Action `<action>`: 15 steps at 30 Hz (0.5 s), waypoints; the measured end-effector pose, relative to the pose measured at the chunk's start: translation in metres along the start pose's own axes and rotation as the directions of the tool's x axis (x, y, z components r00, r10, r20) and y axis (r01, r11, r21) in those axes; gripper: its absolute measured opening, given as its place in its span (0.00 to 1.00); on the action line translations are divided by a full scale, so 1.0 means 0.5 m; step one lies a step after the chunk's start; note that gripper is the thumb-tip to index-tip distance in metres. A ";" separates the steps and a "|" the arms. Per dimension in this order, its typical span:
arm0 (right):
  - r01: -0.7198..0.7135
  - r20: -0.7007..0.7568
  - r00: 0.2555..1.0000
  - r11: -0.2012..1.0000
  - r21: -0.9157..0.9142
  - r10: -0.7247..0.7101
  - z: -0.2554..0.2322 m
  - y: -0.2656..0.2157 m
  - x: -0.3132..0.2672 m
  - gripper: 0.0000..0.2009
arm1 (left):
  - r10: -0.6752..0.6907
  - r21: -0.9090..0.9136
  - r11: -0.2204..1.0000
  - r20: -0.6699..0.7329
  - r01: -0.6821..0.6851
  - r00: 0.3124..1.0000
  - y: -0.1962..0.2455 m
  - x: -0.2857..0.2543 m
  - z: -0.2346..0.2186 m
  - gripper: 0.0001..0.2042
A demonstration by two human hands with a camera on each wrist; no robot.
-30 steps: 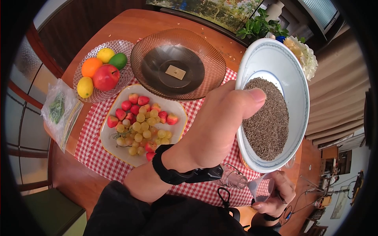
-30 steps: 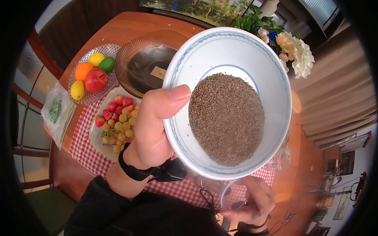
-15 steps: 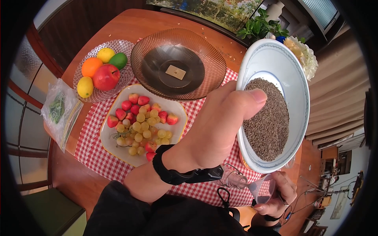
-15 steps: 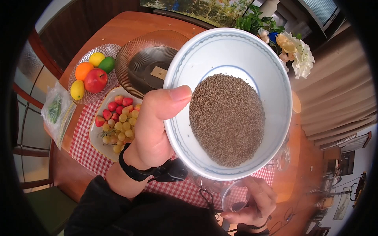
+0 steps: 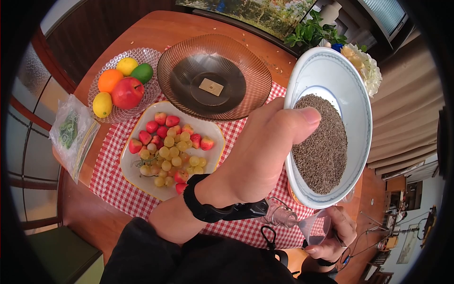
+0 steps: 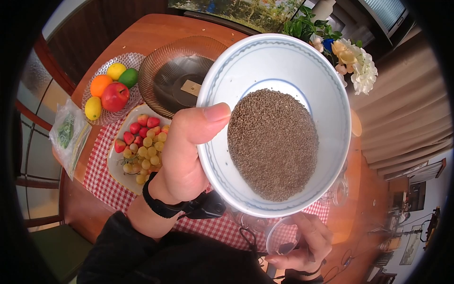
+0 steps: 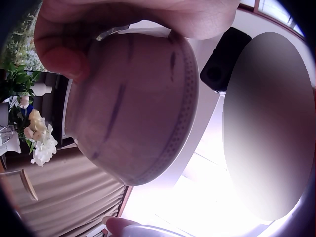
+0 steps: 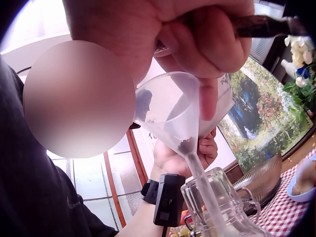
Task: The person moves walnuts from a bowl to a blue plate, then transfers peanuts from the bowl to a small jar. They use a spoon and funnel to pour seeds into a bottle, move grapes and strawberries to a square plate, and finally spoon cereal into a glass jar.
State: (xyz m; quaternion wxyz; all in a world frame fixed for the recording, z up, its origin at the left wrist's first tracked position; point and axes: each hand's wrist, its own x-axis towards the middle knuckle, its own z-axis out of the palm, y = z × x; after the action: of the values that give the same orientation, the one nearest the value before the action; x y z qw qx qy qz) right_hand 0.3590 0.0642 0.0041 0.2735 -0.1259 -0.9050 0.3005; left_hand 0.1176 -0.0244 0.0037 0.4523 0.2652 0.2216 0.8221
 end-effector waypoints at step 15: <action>-0.003 -0.012 1.000 1.000 -0.012 0.002 0.004 -0.004 0.003 0.40 | 0.028 -0.014 0.999 -0.017 -0.028 0.999 -0.007 0.003 0.003 0.17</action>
State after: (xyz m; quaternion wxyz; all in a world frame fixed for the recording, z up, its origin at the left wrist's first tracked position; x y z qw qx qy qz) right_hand 0.3567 0.0624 0.0046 0.2775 -0.1304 -0.9051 0.2947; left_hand 0.1202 -0.0211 0.0030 0.4406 0.2581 0.2159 0.8322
